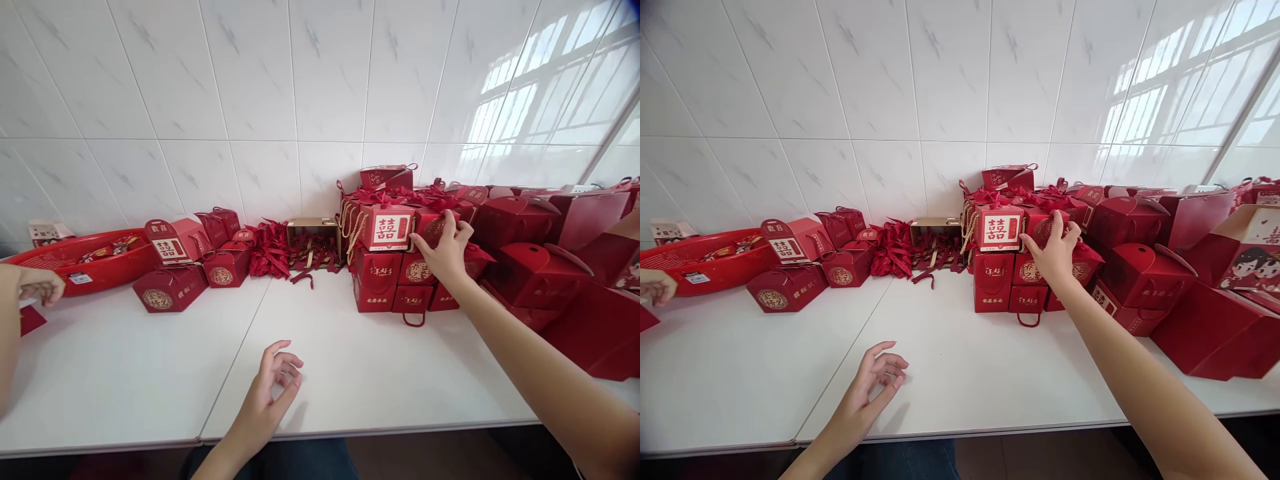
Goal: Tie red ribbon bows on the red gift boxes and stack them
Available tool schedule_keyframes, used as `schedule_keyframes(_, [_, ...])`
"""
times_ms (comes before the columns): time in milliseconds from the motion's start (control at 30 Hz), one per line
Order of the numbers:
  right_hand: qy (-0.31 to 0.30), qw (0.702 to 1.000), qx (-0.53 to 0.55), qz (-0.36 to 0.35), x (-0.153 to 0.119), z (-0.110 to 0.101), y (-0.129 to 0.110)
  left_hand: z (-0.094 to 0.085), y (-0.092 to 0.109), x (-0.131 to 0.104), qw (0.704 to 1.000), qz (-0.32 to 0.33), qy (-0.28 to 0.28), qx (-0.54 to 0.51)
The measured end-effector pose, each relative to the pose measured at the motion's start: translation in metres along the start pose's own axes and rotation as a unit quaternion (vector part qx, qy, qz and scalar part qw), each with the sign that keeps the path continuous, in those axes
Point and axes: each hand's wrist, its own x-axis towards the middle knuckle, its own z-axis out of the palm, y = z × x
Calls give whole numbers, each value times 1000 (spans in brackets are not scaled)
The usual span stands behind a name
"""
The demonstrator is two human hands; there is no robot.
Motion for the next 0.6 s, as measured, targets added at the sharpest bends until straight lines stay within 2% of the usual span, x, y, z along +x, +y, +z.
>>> schedule_keyframes(100, [1,999,-43,-22,-10,-2,-1,1,-3,-1,1000,12,15,17])
schedule_keyframes(167, [42,995,-60,-64,-24,-4,-6,0,-3,0,998,12,23,52])
schedule_keyframes(267, [108,978,-36,-173,-54,0,-19,-8,0,13,984,-10,9,176])
schedule_keyframes(333, [98,962,12,-254,-78,11,-30,-16,1,33,958,-23,-3,286])
schedule_keyframes(367, [58,954,43,-291,-90,20,-37,-20,0,47,946,-29,1,324])
schedule_keyframes(400, [-15,945,74,-320,-101,31,-44,-24,-3,61,936,-37,11,350])
schedule_keyframes(467, [-219,901,124,-352,-123,62,-57,-33,-11,93,918,-55,45,389])
schedule_keyframes(500, [-300,884,127,-335,-132,81,-64,-36,-17,108,909,-63,63,408])
schedule_keyframes(533, [-347,880,117,-303,-139,101,-70,-40,-24,123,899,-70,81,424])
schedule_keyframes(600, [-367,886,99,-265,-151,141,-82,-46,-36,151,883,-79,108,449])
